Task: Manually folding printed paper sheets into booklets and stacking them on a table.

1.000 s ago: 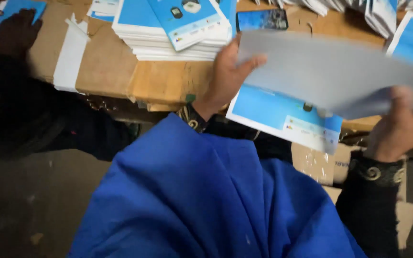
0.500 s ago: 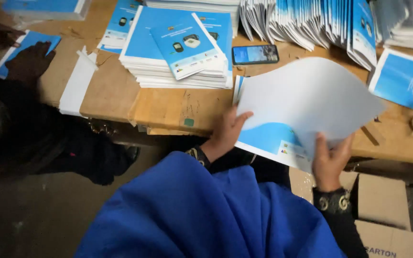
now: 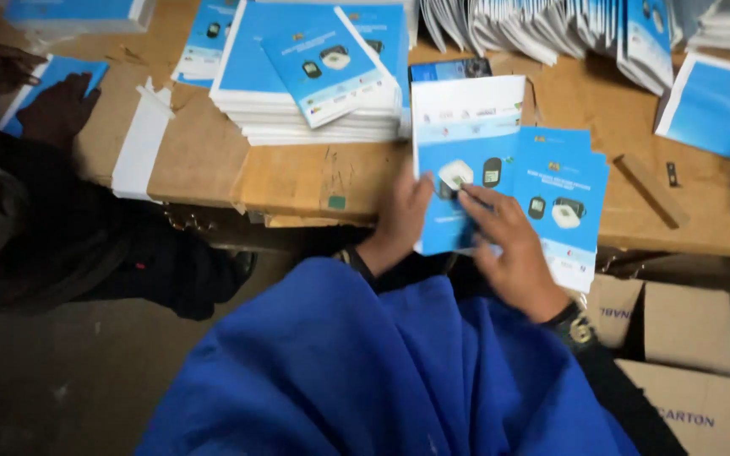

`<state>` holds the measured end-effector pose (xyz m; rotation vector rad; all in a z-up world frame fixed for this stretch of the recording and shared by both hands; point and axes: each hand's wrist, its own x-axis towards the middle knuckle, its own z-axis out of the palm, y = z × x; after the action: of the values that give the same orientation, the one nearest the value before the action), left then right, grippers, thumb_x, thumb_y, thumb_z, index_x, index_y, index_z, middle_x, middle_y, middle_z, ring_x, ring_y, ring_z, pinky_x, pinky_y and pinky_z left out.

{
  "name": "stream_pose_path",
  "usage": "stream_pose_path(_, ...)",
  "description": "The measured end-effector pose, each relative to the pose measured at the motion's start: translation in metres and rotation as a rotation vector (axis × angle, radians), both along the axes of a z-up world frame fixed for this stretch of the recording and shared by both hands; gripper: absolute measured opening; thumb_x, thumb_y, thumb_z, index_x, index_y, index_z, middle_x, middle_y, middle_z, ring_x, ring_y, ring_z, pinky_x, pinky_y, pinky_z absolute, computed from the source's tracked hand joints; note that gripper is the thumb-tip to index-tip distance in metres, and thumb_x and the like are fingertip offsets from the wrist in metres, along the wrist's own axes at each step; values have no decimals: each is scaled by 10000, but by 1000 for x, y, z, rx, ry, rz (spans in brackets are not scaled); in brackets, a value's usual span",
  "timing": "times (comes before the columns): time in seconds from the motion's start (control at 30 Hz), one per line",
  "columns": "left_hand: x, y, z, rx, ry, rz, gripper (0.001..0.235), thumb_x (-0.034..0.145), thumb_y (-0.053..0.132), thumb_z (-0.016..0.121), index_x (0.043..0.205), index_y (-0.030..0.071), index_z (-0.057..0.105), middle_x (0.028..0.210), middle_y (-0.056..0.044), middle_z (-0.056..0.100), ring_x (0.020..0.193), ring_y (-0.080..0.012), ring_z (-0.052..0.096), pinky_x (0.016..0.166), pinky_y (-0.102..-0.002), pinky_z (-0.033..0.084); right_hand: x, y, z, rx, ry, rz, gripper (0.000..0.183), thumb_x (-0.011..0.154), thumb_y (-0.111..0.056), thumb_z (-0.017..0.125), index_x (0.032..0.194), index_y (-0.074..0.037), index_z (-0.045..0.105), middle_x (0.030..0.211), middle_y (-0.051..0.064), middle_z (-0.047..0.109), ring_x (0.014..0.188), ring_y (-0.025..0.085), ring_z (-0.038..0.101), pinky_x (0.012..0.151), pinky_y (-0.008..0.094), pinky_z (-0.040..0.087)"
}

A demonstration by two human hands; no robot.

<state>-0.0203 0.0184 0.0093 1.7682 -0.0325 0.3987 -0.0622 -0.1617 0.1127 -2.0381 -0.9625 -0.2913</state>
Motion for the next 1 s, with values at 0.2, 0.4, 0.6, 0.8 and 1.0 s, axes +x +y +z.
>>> stream_pose_path(0.2,0,8,71,-534,439,-244,718,904,328,628,1433,-70,349,1471,-308,292,1439,-422,192,1147,-578,166,11,-34,48,-59,-279,-49,466,796,165,622,1240,25,629,1281,230,611,1254,522,508,1126,581,300)
stream_pose_path(0.4,17,23,51,-268,693,-393,634,798,344,603,1350,40,535,1380,-101,562,1237,-195,547,1008,-269,406,23,-44,44,-62,-264,-2,233,962,-127,637,1109,-30,484,1140,188,659,1117,372,646,1245,661,145)
stream_pose_path(0.6,3,56,103,-301,-64,-204,498,948,435,566,1296,81,526,1284,-134,606,1243,-229,569,1028,-336,486,7,-57,55,-184,-347,-161,149,967,-105,702,1056,11,674,970,172,624,932,329,592,1198,614,356)
stream_pose_path(0.8,-29,35,157,470,-543,-473,545,828,421,792,1257,171,566,1290,-58,589,1242,-272,573,1117,-459,403,-3,-54,56,-194,-418,-272,110,983,-20,768,1063,31,712,967,177,643,921,346,599,1059,547,486)
stream_pose_path(1.0,-29,23,143,389,-622,-419,306,884,221,756,1131,110,611,1095,-61,653,1039,-270,638,930,-397,522,-10,-56,52,-154,-392,-263,162,1000,-56,740,1093,70,700,993,205,652,928,373,585,996,509,496)
